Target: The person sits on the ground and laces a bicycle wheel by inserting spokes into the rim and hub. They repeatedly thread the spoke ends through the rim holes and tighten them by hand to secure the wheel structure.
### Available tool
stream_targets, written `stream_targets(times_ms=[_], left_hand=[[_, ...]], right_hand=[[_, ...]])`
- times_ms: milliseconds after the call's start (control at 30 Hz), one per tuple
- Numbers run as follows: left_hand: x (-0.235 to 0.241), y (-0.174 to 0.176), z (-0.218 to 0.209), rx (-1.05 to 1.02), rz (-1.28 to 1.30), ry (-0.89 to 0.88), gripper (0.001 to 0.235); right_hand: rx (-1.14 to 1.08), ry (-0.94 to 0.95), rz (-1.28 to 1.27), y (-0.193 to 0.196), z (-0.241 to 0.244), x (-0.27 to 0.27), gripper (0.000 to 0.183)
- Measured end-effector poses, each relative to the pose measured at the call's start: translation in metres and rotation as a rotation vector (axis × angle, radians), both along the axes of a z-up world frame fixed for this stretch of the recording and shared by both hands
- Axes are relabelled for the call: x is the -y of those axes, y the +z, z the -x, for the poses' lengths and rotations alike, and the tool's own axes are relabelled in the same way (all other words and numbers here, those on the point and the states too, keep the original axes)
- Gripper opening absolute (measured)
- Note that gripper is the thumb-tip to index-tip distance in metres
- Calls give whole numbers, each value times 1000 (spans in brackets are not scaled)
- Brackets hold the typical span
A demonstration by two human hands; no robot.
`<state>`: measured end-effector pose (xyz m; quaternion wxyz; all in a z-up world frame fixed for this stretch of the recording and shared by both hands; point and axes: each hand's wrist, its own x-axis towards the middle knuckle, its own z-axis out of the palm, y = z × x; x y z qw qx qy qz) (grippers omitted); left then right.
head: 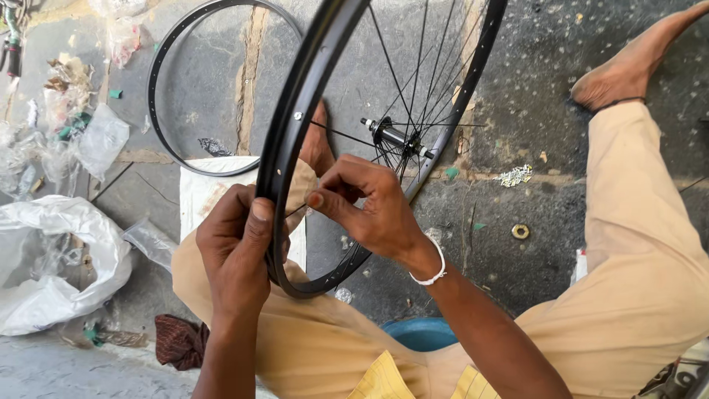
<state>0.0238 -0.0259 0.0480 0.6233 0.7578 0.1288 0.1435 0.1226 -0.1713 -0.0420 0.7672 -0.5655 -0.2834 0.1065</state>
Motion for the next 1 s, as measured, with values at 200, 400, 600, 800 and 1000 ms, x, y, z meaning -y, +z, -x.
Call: stream_targets(times_ms=[200, 400, 600, 800, 1000], left_hand=[[-17, -16, 4, 73, 251, -69, 34], [-16, -15, 2, 124, 309, -80, 33], [-18, -24, 5, 161, 291, -77, 29], [-8, -22, 6, 246, 11, -25, 36], [-2, -19, 5, 231, 30, -25, 42]], right_hand=[[1, -49, 12, 4, 2, -7, 32], [5, -25, 6, 2, 0, -10, 31], [-30, -3, 8, 6, -1, -11, 28], [-20, 272, -225, 14, 16, -18, 28], [-134, 383, -147, 13, 12, -16, 21]])
